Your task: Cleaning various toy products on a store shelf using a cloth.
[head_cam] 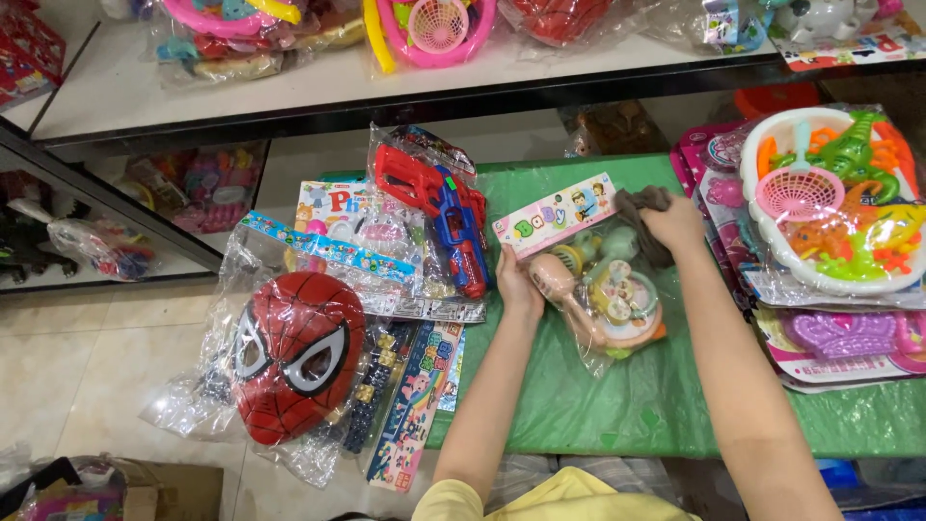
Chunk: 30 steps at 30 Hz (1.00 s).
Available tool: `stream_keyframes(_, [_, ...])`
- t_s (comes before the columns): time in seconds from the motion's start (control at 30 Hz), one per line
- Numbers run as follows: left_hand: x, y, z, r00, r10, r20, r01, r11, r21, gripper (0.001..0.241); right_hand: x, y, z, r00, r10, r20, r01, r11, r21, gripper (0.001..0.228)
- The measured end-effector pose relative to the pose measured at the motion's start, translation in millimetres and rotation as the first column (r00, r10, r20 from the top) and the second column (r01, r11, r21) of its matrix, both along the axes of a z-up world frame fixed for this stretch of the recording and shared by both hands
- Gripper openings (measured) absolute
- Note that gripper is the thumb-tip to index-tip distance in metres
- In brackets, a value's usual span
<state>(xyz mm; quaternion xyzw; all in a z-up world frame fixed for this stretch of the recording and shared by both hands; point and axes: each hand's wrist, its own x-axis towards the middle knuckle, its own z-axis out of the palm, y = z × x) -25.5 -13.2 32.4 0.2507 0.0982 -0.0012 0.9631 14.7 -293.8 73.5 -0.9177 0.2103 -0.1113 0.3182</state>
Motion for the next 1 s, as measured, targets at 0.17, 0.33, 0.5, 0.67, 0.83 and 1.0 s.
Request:
stream_keyframes(0.17, [-3.5, 2.4, 11.7, 0.999, 0.037, -0.032, -0.037, 0.999, 0.000, 0.046, -32.9, 32.1, 39.4, 0.977, -0.050, 0.207, 0.031, 0.995, 0.096, 0.043])
stream_keyframes(0.33, [3.1, 2.2, 5.2, 0.999, 0.048, -0.013, -0.048, 0.999, 0.005, 0.047, -64.1, 117.1, 125.3, 0.865, 0.282, 0.416, -0.300, 0.954, -0.024, 0.034])
stream_keyframes(0.5, [8.4, 17.5, -6.2, 0.984, -0.075, 0.159, 0.091, 0.991, -0.100, 0.041, -62.6, 161.0, 122.5, 0.551, 0.802, 0.229, -0.694, 0.593, -0.408, 0.037])
stream_keyframes(0.67, [10.3, 23.3, -1.8, 0.993, -0.090, 0.080, 0.095, 0.994, -0.056, 0.042, -90.7, 171.8, 157.8, 0.477, 0.879, 0.009, -0.798, 0.437, -0.414, 0.048])
stream_keyframes(0.83, [5.4, 32.6, 24.9, 0.978, -0.198, 0.065, 0.200, 0.979, -0.033, 0.047, -125.4, 182.5, 161.9, 0.327, 0.929, -0.173, -0.916, 0.267, -0.300, 0.054])
stream_keyframes(1.0, [5.0, 31.3, 20.1, 0.946, -0.319, 0.054, 0.321, 0.947, -0.032, 0.046, -127.2, 193.4, 153.5, 0.596, 0.782, -0.181, -0.748, 0.459, -0.480, 0.050])
